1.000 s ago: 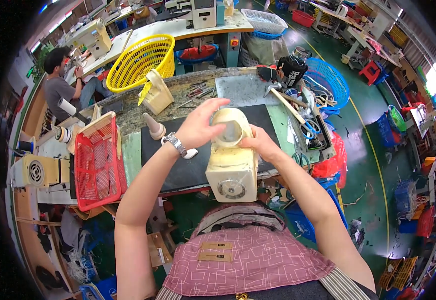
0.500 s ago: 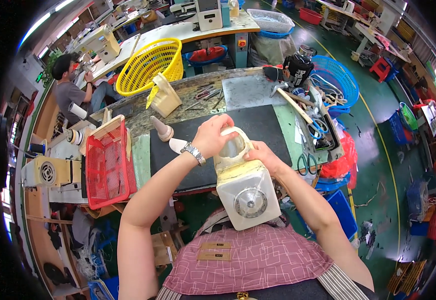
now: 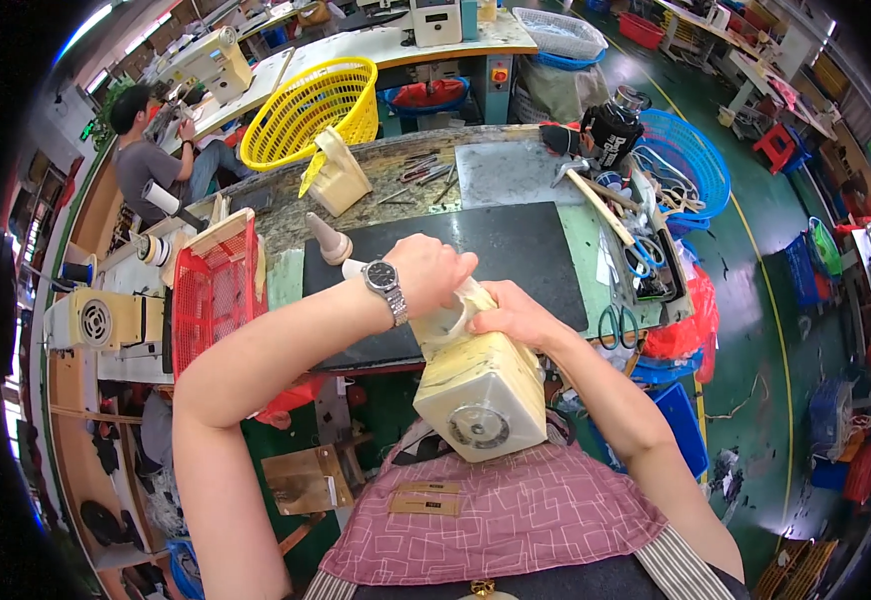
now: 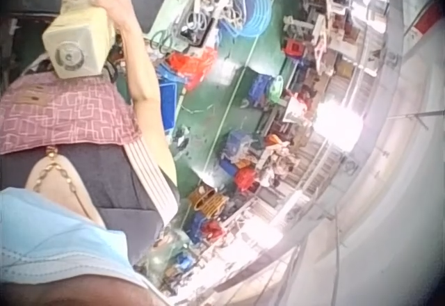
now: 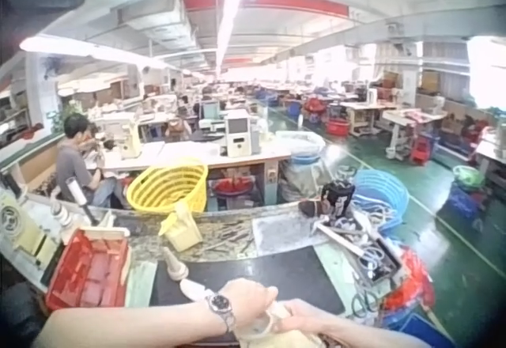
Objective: Cleaning the workstation and then wrapping shoe lasts in plastic film for storage or transport.
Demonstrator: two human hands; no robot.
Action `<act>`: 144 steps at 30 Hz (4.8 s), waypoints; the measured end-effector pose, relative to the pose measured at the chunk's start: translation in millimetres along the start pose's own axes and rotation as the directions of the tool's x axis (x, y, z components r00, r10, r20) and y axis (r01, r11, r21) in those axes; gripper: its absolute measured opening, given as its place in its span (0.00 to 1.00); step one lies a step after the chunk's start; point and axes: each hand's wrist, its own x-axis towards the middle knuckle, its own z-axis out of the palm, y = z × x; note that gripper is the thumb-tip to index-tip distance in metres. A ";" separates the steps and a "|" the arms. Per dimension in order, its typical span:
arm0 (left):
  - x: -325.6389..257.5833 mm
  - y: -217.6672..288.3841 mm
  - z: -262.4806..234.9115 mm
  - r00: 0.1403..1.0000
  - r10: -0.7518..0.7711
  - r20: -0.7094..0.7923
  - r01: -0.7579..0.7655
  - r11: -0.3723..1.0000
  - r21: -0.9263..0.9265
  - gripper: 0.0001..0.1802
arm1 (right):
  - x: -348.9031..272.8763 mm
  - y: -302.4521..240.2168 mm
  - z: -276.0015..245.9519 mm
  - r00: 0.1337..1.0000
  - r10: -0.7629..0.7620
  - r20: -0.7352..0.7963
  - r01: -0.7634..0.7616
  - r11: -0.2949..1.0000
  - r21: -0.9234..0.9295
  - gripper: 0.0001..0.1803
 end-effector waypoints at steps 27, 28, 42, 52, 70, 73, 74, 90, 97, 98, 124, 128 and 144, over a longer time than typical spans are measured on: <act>56.8 -13.3 98.9 0.669 -0.743 0.008 -0.305 -0.284 -0.909 0.24 | 34.8 30.6 -11.7 0.623 -0.640 -0.450 0.137 0.655 -0.743 0.18; 63.0 -12.9 102.0 0.669 -0.743 0.015 -0.299 -0.287 -0.910 0.24 | 39.9 37.0 -17.1 0.627 -0.634 -0.453 0.134 0.660 -0.739 0.18; 98.7 28.7 136.8 0.508 -0.862 -0.015 0.470 0.291 -0.833 0.27 | 34.6 105.7 -69.1 0.618 -0.694 -0.369 0.019 0.482 -0.876 0.26; -46.5 -24.7 82.9 0.884 -0.413 -0.219 -0.464 -0.834 -0.298 0.31 | -83.6 103.7 -159.7 0.531 -0.240 -0.813 -0.182 0.904 -0.386 0.17; 36.6 141.2 88.7 0.818 -0.392 -0.421 -0.178 0.524 -0.833 0.11 | -79.2 3.2 4.0 0.650 0.103 -0.753 0.585 0.565 0.582 0.25; 23.4 136.2 81.7 0.896 -0.275 -0.348 -0.048 0.719 -0.693 0.10 | -75.2 15.7 1.6 0.693 0.187 -0.697 0.549 0.489 0.677 0.25; 19.5 134.0 83.7 0.893 -0.287 -0.346 -0.041 0.714 -0.699 0.10 | -69.6 16.0 4.8 0.647 0.240 -0.724 0.560 0.495 0.665 0.24; -26.8 54.1 144.3 0.742 -0.489 -0.460 -0.034 0.657 -0.753 0.29 | -45.1 10.8 -135.7 0.298 -0.567 -0.768 -0.084 0.785 -0.613 0.15; 44.9 37.9 132.9 0.923 -0.310 -0.227 0.231 0.921 -0.315 0.32 | 44.1 -6.5 -56.8 0.845 -0.365 -0.391 -0.260 0.359 -0.896 0.23; 49.1 37.4 130.4 0.930 -0.316 -0.185 0.257 0.924 -0.284 0.30 | 46.1 -7.3 -53.3 0.849 -0.361 -0.386 -0.256 0.359 -0.898 0.23; 83.4 66.5 131.3 0.776 -0.625 0.083 0.387 0.368 -0.846 0.38 | 48.6 10.2 -42.5 0.755 -0.544 -0.365 -0.354 0.130 -0.926 0.20; 78.0 59.7 122.1 0.814 -0.575 0.080 0.422 0.492 -0.762 0.37 | 50.3 6.5 -39.7 0.745 -0.554 -0.373 -0.398 0.080 -0.914 0.20; -26.4 16.2 123.1 0.955 -0.266 0.132 -0.054 -0.590 -0.806 0.20 | 6.8 5.0 -59.1 0.699 -0.413 -0.584 -0.420 0.423 -0.803 0.24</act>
